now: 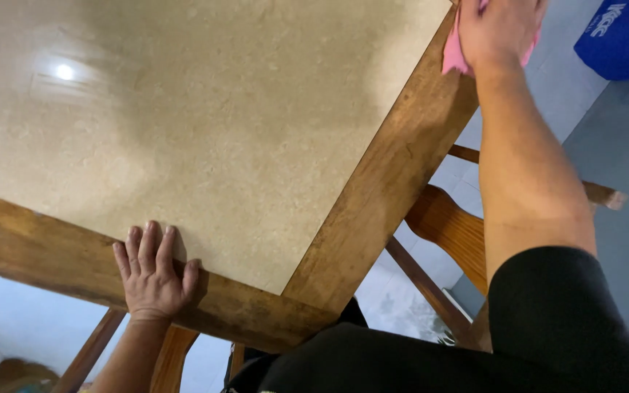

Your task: Wiping the surface of a dining table using a cloth

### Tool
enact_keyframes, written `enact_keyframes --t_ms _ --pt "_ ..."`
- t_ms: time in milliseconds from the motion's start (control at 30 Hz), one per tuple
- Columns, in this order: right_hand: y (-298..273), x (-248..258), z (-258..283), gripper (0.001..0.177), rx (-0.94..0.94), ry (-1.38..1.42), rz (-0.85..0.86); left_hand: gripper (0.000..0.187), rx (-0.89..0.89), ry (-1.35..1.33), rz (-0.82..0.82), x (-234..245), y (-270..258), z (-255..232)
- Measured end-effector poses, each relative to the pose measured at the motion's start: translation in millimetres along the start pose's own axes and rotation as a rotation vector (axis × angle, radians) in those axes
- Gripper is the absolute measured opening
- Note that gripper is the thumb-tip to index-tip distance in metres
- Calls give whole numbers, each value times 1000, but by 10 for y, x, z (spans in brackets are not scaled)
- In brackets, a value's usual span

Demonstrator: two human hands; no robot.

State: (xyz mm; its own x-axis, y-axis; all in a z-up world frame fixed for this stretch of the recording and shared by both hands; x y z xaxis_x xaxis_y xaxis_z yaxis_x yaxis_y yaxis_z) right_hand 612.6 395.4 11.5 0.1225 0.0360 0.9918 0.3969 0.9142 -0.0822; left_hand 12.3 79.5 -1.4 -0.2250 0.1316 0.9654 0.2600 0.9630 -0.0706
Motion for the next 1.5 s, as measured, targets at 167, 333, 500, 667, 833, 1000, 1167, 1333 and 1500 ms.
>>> enact_keyframes --t_ms 167,333,500,667,833,1000,1167,1333,1500 --pt "-1028 196 456 62 98 -93 194 70 15 -53 10 45 26 -22" --pt "-2188 -30 782 70 263 -190 265 70 -7 -87 -26 180 59 -99" --pt "-3695 -88 1340 64 604 -31 44 75 -45 -84 -55 70 -1 -9" --pt "-5251 -464 1819 60 805 -25 507 77 -20 -103 -39 73 -4 -18" --pt "-5800 -536 1638 62 867 32 173 75 -23 -92 -78 67 -1 -10" --pt "-4917 -515 1374 68 782 -19 299 78 -8 -86 -51 58 1 11" --pt "-3485 -190 1118 72 524 -39 112 78 -17 -60 -75 107 28 -22" --pt "-2021 62 1041 66 346 -160 144 73 29 -79 -45 158 63 -73" --pt "-909 92 819 61 150 -130 156 69 49 -64 -32 133 53 -57"
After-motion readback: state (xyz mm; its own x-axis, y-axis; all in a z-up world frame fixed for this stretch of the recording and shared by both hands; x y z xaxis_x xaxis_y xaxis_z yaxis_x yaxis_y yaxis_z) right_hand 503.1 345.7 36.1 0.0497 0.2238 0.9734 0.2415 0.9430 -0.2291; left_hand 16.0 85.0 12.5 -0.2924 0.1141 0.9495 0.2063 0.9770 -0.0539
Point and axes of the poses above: each hand's wrist, its own y-axis towards the middle knuckle, its own x-axis out of the back of the hand, z = x × y, the point moved 7 cm from there along y, towards the middle knuckle, and after that the axes turned 5 degrees about z, right-handed, at the moved point
